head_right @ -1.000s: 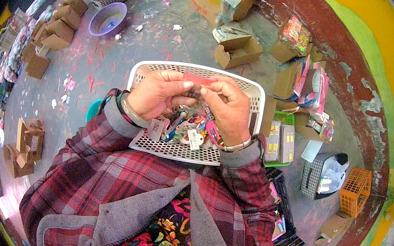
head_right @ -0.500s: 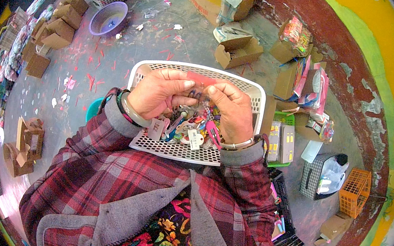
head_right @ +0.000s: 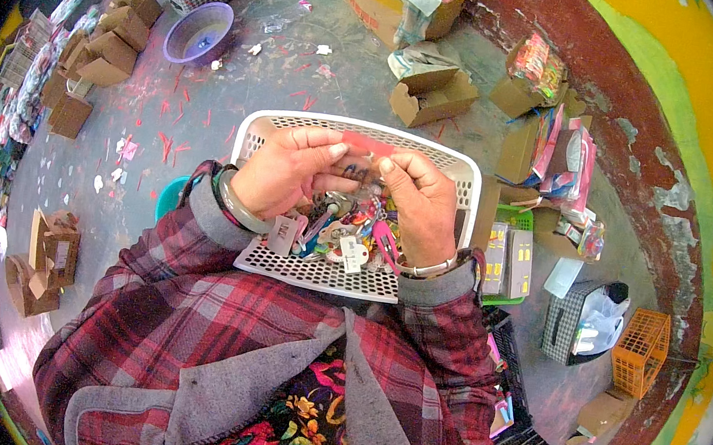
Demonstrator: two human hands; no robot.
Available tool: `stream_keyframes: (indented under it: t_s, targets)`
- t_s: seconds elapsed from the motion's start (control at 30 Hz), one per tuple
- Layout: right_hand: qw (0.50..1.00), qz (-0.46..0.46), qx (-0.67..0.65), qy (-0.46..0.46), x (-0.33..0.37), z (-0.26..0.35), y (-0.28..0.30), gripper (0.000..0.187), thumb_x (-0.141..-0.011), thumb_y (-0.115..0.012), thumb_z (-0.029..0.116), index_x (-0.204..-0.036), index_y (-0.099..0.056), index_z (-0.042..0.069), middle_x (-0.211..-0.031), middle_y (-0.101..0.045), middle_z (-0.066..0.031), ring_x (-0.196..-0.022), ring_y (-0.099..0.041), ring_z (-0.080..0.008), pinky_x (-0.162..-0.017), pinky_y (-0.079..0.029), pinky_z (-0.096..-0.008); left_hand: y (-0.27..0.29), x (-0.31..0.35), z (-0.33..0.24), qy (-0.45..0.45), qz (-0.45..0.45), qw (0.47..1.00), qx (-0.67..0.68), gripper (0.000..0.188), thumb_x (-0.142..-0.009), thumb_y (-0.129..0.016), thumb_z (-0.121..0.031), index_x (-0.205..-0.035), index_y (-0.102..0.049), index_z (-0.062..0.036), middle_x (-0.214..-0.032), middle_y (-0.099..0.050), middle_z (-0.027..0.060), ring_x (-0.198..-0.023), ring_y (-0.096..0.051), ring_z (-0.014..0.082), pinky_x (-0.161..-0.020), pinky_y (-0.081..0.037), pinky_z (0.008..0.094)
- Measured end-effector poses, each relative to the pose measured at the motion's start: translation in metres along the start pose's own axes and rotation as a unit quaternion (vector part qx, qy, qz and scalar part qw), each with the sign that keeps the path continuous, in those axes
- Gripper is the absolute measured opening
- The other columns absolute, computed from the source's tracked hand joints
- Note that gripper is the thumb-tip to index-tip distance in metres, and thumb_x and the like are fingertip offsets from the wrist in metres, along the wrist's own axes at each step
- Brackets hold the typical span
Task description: The person sorts through a white basket filled with colorful hair clips and accessories. They pick up individual clips, examine them, and place them into a small white container on the floor.
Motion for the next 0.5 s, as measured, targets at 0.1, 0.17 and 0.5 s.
stream_keyframes:
  t_s: [0.1,0.17,0.5]
  targets:
    - [1.0,0.002,0.013,-0.013,0.001,0.0011,-0.0009,0.013,-0.087,-0.055,0.01,-0.088,-0.061,-0.002,-0.079,-0.057,0.0008,-0.069,-0.047,-0.0049,-0.062,-0.038,-0.0187,0.0007,0.0006,0.0008,-0.023,0.004,0.999,-0.047,0.026,-0.094,-0.041,-0.008,-0.113,-0.051,0.0041,-0.109,-0.059,0.0142,-0.1,-0.059,0.023,-0.085,-0.051,0.0317]
    - [1.0,0.004,0.008,-0.009,0.0005,-0.0014,0.0009,0.013,-0.087,-0.055,0.01,-0.088,-0.062,-0.002,-0.079,-0.058,0.0005,-0.069,-0.047,-0.0048,-0.061,-0.039,-0.0189,-0.0023,0.0014,-0.001,-0.019,0.005,0.997,-0.076,0.026,-0.094,-0.041,-0.009,-0.114,-0.051,0.0035,-0.109,-0.059,0.014,-0.101,-0.058,0.0228,-0.086,-0.05,0.0319]
    - [0.999,0.017,-0.015,-0.028,0.0013,0.0027,-0.0035,0.017,-0.088,-0.054,0.013,-0.093,-0.063,-0.001,-0.084,-0.062,-0.0015,-0.073,-0.051,-0.0048,-0.065,-0.041,-0.0191,-0.0051,0.0031,-0.0042,-0.035,0.015,0.991,-0.129,0.026,-0.093,-0.042,-0.008,-0.114,-0.052,0.0025,-0.11,-0.058,0.0105,-0.101,-0.058,0.0192,-0.087,-0.049,0.0307]
Point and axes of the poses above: each hand's wrist, its own x-axis away from the middle knuckle, its own y-axis out of the back of the hand, z = x × y, the point moved 6 cm from there along -x, towards the middle knuckle
